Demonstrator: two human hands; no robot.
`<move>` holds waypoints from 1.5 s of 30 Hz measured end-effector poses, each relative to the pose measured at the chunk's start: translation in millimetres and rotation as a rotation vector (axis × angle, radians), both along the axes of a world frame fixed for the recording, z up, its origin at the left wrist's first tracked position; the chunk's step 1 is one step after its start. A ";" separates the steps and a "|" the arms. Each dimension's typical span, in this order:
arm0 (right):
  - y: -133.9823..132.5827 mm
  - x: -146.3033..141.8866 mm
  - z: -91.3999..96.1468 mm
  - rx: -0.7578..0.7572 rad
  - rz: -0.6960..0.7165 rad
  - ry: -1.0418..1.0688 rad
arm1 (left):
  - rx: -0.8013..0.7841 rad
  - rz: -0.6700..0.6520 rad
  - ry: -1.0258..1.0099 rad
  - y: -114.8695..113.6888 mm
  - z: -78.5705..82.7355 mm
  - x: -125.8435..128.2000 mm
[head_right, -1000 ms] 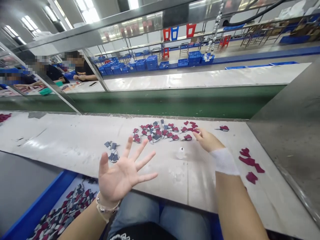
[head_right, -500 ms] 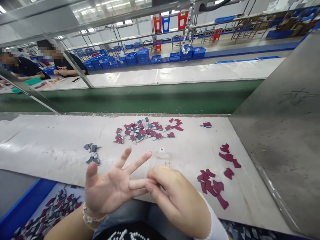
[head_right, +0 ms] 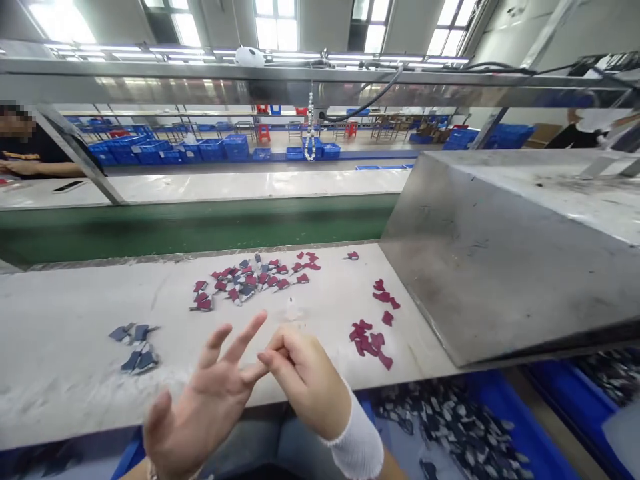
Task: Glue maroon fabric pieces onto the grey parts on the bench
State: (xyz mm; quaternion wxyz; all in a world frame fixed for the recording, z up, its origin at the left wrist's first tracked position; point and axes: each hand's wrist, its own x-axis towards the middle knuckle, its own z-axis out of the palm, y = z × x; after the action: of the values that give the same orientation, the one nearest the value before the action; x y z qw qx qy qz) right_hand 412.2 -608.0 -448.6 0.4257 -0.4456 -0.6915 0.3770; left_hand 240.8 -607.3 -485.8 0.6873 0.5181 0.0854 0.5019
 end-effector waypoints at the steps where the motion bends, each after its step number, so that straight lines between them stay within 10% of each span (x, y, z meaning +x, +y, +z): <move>1: -6.9 -4.8 4.2 0.006 0.019 -0.004 | -0.083 -0.008 -0.033 -2.9 5.2 -5.7; 8: -33.1 -26.7 18.3 -0.081 0.244 -0.013 | -0.389 -0.080 -0.149 -21.6 15.3 -49.6; 21: -11.7 -40.3 12.5 -0.185 0.286 -0.079 | -0.309 -0.090 -0.371 -17.8 2.3 -60.1; 37: 62.9 -46.5 -47.4 -0.356 0.150 0.019 | 0.030 -0.008 0.048 38.1 -50.9 -42.6; 45: 57.2 -25.6 -71.7 -0.475 0.261 0.008 | -0.452 0.111 0.048 49.7 -48.8 -82.2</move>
State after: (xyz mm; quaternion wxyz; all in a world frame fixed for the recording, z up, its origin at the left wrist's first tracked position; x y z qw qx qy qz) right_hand 386.7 -550.7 -520.3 0.2595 -0.4385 -0.6336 0.5822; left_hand 158.6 -557.5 -534.6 0.7551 0.3573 0.2404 0.4944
